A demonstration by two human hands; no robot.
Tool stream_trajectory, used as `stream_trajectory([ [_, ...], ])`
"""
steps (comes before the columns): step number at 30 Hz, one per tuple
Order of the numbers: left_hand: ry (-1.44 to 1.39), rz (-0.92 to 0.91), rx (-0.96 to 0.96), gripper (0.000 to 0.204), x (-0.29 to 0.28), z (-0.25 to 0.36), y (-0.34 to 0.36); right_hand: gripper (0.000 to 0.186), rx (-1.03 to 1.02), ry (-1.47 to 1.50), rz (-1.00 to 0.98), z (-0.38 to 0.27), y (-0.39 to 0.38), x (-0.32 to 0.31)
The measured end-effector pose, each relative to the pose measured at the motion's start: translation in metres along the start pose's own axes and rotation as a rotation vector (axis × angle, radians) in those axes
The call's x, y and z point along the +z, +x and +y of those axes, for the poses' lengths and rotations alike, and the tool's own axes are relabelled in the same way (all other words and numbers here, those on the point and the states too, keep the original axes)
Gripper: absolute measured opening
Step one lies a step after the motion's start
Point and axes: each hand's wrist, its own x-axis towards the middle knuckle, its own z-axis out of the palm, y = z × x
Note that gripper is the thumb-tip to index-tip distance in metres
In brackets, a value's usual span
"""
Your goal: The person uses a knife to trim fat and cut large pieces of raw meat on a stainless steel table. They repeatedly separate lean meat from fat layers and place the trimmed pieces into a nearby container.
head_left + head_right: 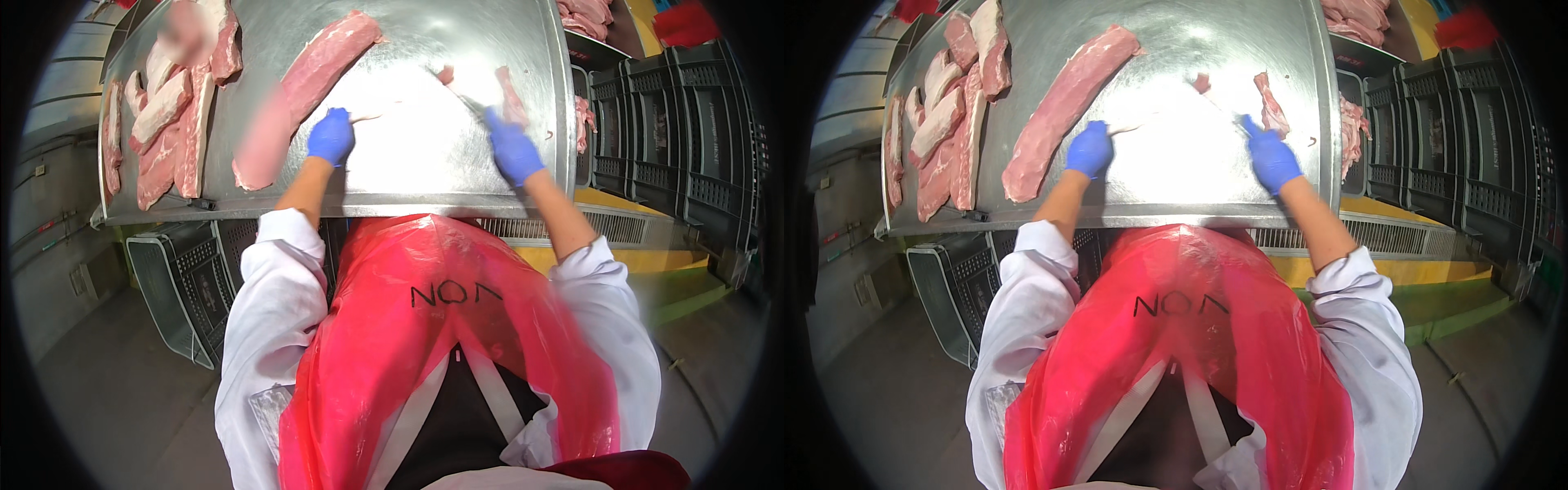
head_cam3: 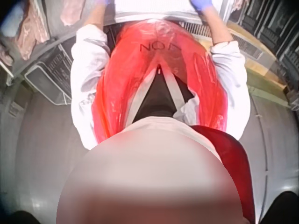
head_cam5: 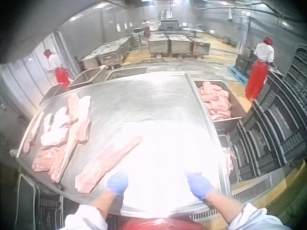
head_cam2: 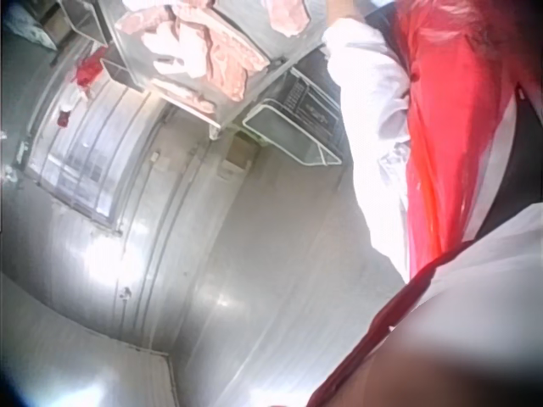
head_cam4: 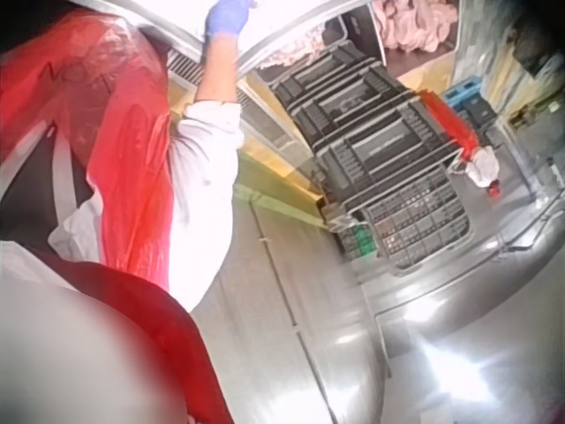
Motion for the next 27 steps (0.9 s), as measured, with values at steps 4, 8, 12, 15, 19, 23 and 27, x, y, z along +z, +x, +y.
stream_trajectory([
  [4,0.019,0.067,0.026,0.018,-0.01,-0.054,-0.015,0.053,0.064,0.078,0.055,0.039,-0.01,-0.024],
  [8,-0.356,0.257,0.056,0.02,-0.046,-0.023,-0.019,0.045,0.273,0.402,-0.085,-0.009,-0.027,-0.1],
  [12,-1.121,-0.034,-0.183,0.02,-0.156,0.064,-0.03,0.048,0.694,1.343,-0.136,-0.02,-0.075,-0.115],
  [15,-1.201,-0.054,0.106,0.026,-0.217,0.113,-0.019,0.053,0.54,1.522,-0.108,-0.019,-0.117,-0.095],
  [19,-1.503,-0.08,0.32,0.038,-0.262,0.212,-0.003,0.05,0.557,1.521,0.05,-0.023,-0.143,-0.098],
  [23,-1.65,-0.208,0.429,0.023,-0.283,0.355,0.025,0.053,0.436,1.403,-0.018,-0.019,-0.169,-0.073],
  [27,-1.863,-0.415,0.416,0.012,-0.258,0.445,0.08,0.05,0.465,1.46,0.156,-0.02,-0.199,-0.06],
])
